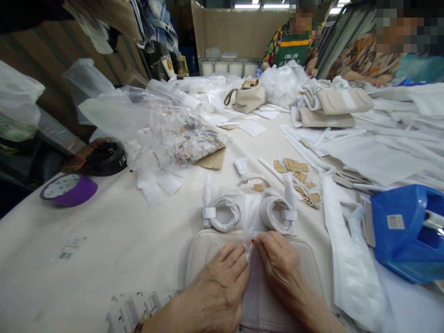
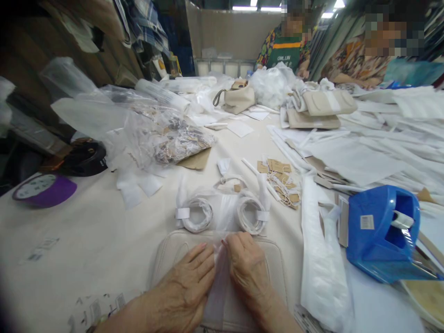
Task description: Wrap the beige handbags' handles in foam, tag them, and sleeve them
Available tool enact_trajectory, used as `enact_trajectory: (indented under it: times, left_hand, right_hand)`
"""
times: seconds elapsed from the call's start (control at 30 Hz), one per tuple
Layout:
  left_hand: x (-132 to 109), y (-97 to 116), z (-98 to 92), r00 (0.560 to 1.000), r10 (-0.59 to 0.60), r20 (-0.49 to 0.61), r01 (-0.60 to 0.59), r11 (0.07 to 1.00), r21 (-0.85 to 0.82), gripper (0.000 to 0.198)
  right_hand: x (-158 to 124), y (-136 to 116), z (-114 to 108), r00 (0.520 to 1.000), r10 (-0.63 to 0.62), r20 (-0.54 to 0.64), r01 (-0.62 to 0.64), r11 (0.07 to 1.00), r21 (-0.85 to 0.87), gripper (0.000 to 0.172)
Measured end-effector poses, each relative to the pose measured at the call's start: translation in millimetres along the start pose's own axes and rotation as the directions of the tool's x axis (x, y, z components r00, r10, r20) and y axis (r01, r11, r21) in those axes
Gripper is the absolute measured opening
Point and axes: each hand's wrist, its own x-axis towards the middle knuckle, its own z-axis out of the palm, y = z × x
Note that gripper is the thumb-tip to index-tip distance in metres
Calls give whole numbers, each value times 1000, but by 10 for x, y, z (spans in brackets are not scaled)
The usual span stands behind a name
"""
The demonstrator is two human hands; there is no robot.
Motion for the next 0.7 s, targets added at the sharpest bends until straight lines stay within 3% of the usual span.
enact_trajectory:
  times: [0.1, 0.2, 0.27, 0.47, 0.6, 0.7]
  left_hand:
    - [-15, -21, 138, 986, -46, -161, 36, 998, -60, 37]
    - [-16, -43, 290, 929, -125, -349, 72, 984, -163, 35]
    - [-2, -59, 361, 897, -126, -423, 72, 987, -142, 38]
    - [86, -53, 352, 959, 21, -284, 56, 964, 259, 41]
    - [123, 11, 255, 967, 1, -256, 80, 949, 306, 39]
    - [132, 50, 190, 980, -24, -198, 88, 943, 322, 41]
  right_hand:
    - [-10, 5, 29, 999, 44, 28, -44, 999, 3, 28]
    - [-30, 15, 63, 997, 76, 33, -75, 997, -8, 28]
    - [-43, 26, 81, 996, 88, 33, -87, 996, -21, 27]
    - [-41, 29, 111, 999, 53, -8, -54, 996, -70, 28]
    - [20, -8, 144, 998, 55, -40, -60, 991, -123, 29]
    - [1, -45, 13, 990, 85, -115, -92, 994, -59, 24]
